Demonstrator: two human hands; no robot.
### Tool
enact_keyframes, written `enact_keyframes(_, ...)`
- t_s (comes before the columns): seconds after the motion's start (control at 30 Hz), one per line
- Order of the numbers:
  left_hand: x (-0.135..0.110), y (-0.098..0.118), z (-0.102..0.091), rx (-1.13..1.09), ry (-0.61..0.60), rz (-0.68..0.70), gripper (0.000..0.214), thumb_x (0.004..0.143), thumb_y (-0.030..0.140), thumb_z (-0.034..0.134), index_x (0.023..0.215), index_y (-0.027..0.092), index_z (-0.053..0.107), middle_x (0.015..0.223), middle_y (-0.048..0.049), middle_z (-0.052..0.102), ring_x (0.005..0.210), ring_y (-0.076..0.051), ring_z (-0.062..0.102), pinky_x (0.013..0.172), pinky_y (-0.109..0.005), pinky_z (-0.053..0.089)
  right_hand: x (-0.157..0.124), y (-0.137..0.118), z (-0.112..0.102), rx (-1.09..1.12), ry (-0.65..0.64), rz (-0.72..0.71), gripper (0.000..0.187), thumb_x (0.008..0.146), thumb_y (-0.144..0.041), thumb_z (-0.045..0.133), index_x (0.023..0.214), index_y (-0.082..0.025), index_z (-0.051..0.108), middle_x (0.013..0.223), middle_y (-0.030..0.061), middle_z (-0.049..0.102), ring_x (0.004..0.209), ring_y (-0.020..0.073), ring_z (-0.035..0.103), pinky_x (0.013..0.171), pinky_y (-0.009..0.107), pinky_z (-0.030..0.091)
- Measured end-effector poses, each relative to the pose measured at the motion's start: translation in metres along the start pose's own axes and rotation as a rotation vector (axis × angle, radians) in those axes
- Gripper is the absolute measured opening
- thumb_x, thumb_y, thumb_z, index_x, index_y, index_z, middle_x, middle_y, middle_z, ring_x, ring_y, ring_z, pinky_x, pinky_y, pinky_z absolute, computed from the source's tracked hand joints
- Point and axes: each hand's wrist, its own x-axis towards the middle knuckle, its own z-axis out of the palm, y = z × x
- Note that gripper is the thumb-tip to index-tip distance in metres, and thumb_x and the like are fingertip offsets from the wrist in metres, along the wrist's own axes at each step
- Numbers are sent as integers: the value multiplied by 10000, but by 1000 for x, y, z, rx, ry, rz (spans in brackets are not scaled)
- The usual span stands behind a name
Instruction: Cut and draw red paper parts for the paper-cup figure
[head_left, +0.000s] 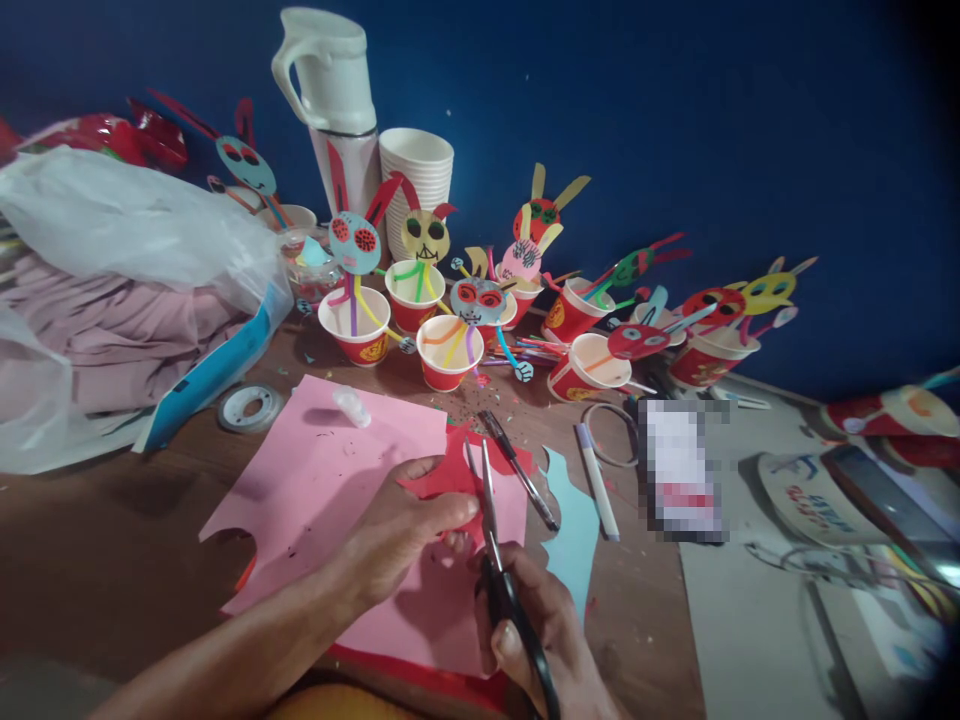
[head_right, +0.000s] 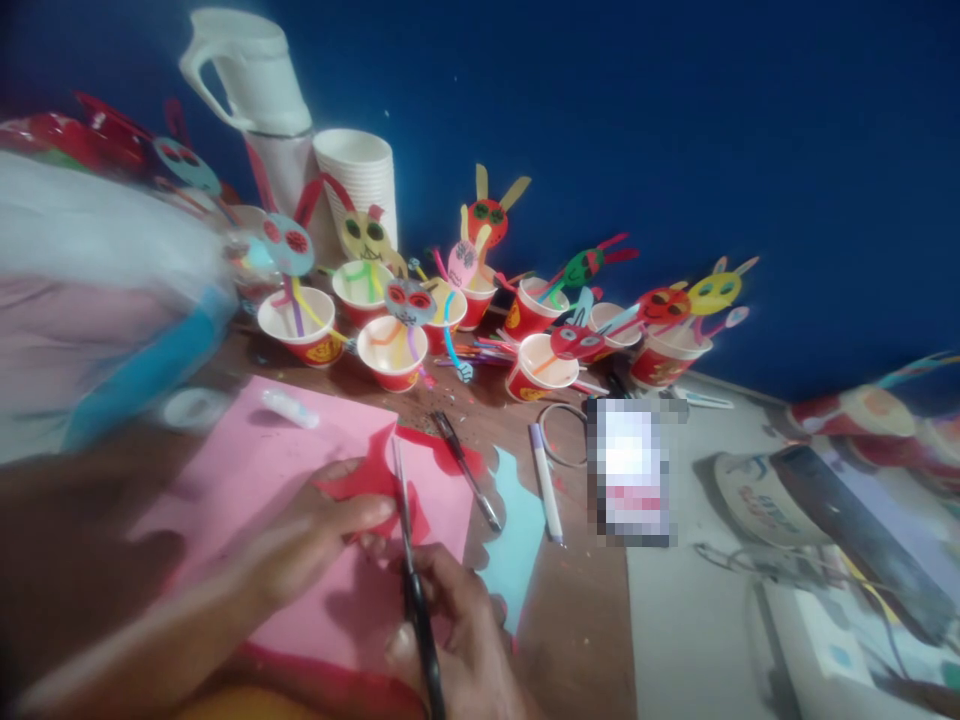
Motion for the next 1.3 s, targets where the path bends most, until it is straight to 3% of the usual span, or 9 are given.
enact_keyframes(0.23, 5, 1, -6, 149, -118, 28, 86, 652, 211, 587, 660, 126, 596, 486, 5, 560, 434, -105, 489, 466, -230, 380, -5, 3, -1, -11, 58, 13, 589, 713, -572, 628, 1171, -216, 527, 807, 48, 571, 621, 155, 536, 517, 242, 435)
enact_keyframes(0.8, 10, -5, -10, 119, -124, -19, 171, 623, 290, 642, 666, 129, 601, 514, 20, 560, 439, -108, 504, 479, -249, 409, 2, -9, -1, 6, -28, 21, 510, 709, -577, 627, 1023, -178, 579, 634, -12, 511, 522, 108, 434, 482, 211, 354)
enact_keyframes(1.0, 9, -8, -6, 252, -187, 60, 222, 681, 297, 586, 533, 139, 539, 477, 0, 546, 468, -105, 495, 501, -235, 376, 3, -9, -2, -12, -8, 18, 532, 704, -558, 646, 1059, -173, 557, 668, -8, 520, 524, 106, 443, 481, 214, 359)
enact_keyframes(1.3, 7, -4, -7, 327, -159, 44, 126, 677, 232, 547, 657, 125, 611, 555, -17, 595, 534, -144, 554, 531, -261, 436, 2, -5, -3, -52, -18, 18, 530, 707, -551, 638, 1085, -187, 562, 649, -1, 538, 533, 124, 474, 481, 216, 393)
